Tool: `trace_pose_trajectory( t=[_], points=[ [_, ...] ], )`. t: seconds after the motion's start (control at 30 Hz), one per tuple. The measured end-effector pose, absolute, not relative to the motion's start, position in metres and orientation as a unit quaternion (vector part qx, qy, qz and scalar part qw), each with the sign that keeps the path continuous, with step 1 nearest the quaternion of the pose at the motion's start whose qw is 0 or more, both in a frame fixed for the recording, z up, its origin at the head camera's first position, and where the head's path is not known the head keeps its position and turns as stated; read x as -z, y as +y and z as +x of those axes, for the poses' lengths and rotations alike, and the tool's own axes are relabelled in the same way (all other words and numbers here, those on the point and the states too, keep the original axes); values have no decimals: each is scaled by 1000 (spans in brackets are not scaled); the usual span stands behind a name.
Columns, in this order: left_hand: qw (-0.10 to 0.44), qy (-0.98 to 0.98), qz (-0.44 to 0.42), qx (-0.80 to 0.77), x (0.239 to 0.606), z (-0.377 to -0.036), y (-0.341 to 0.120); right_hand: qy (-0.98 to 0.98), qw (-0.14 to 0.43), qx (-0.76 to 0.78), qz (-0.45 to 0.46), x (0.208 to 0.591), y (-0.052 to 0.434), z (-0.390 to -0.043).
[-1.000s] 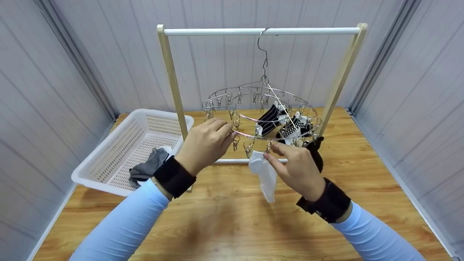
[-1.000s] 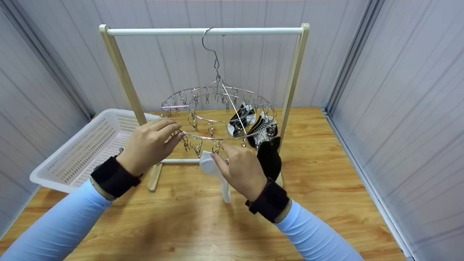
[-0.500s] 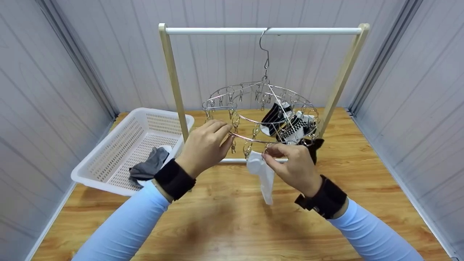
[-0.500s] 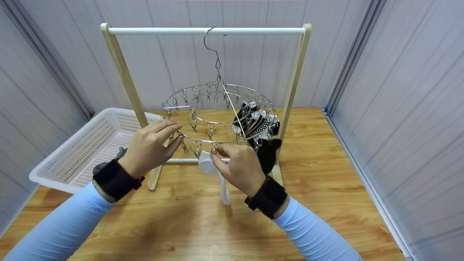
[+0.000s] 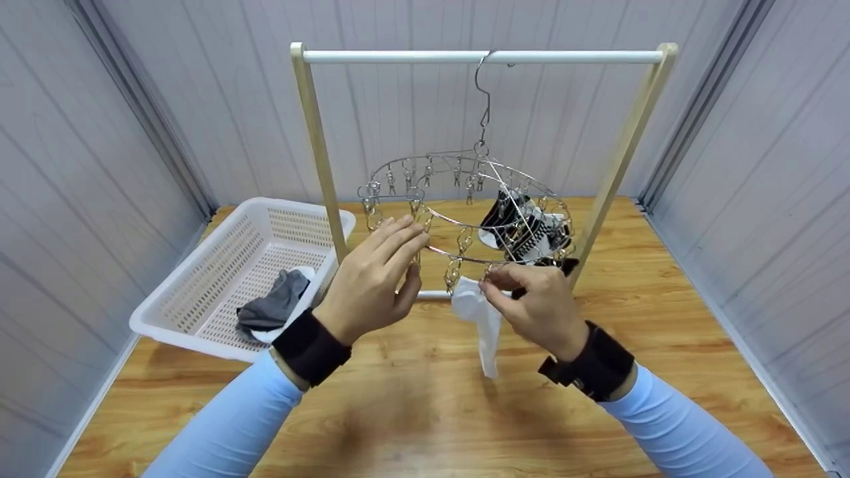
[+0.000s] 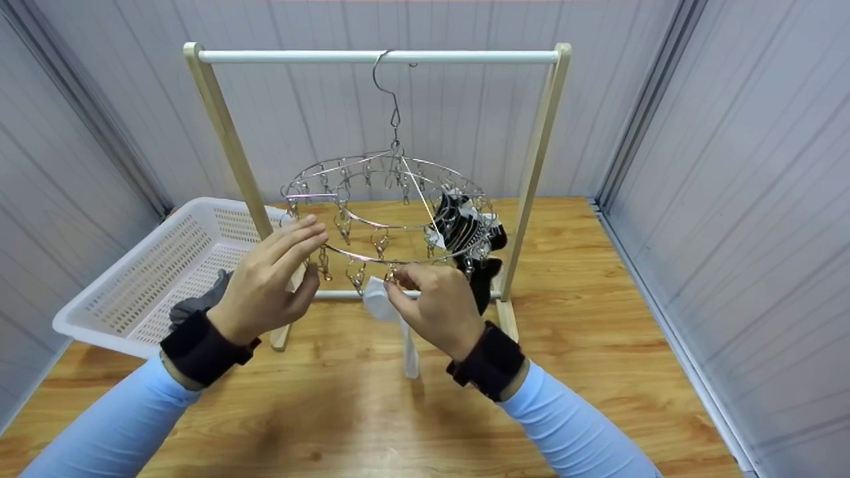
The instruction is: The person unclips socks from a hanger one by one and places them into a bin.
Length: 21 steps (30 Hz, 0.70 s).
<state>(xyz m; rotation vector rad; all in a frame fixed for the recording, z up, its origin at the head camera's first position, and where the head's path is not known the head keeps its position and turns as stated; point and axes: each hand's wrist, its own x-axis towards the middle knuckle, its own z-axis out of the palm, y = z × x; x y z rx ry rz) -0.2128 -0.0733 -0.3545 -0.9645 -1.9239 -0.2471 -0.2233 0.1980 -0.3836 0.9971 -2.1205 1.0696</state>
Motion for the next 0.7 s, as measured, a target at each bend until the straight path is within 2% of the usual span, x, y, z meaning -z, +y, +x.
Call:
trace_pose_trajectory(
  t=[0.3,0.5,0.7],
  points=[
    [500,-759,-402,114,363,-189,-57,-791,283,-401,367,384,198,-224],
    [466,-783,-393,125,380,-180,-44,-790,284,-403,364,386,198,-224],
    [422,-808,-386,139,399,-185,-40,-789,278,-412,363,386,197,-224]
  ],
)
